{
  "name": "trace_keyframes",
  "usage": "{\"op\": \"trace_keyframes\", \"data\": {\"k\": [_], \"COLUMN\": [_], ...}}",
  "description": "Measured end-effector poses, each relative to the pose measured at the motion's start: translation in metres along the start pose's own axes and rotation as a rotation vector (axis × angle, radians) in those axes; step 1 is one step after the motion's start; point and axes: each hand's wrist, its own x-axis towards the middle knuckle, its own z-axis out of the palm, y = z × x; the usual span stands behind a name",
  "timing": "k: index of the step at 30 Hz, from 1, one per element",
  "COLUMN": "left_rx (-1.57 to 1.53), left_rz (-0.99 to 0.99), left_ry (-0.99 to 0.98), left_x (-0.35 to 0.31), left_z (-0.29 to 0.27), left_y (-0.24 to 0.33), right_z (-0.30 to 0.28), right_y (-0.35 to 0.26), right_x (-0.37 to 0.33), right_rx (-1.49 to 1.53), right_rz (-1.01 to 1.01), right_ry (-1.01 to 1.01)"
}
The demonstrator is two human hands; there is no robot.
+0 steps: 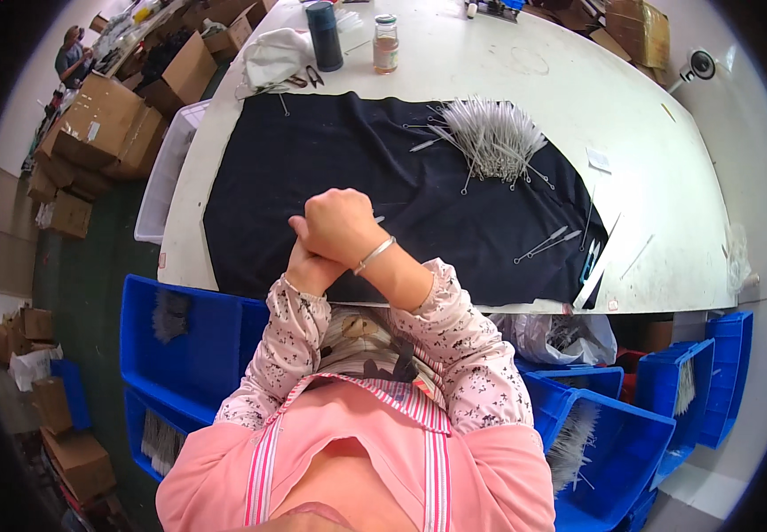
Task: The person gathers loose white cable ties from a black cloth on a table, aligns them into neat bundles, and secures them with a twist tie. They then place the finished bundles into a blue bin. The process is repeated multiple times throughout the video.
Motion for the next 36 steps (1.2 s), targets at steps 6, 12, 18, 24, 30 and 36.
{"op": "trace_keyframes", "data": {"k": [6,12,18,24,30,36], "left_rx": [0.222,-0.044,1.048,0.209,1.133,2.465], "left_rz": [0.170,-0.035,0.212,-0.286,0.333,1.247], "left_ry": [0.065,-0.013,-0.237,-0.018,0.125,0.890], "left_x": [0.030,-0.003,-0.055,-0.088,-0.052,0.046], "left_z": [-0.012,-0.015,-0.015,0.033,0.056,0.037], "left_y": [0.014,0.001,-0.024,-0.024,0.034,0.181], "right_z": [0.008,-0.001,-0.029,-0.002,0.042,0.045], "right_y": [0.013,-0.004,0.000,0.051,0.105,0.131], "right_x": [0.036,-0.013,-0.072,-0.103,-0.150,-0.180], "right_rx": [0.084,-0.107,0.728,0.864,0.004,0.121], "right_rz": [0.091,-0.132,-0.003,0.246,0.366,0.271], "right_ry": [-0.110,0.050,0.001,0.408,0.358,0.286]}}
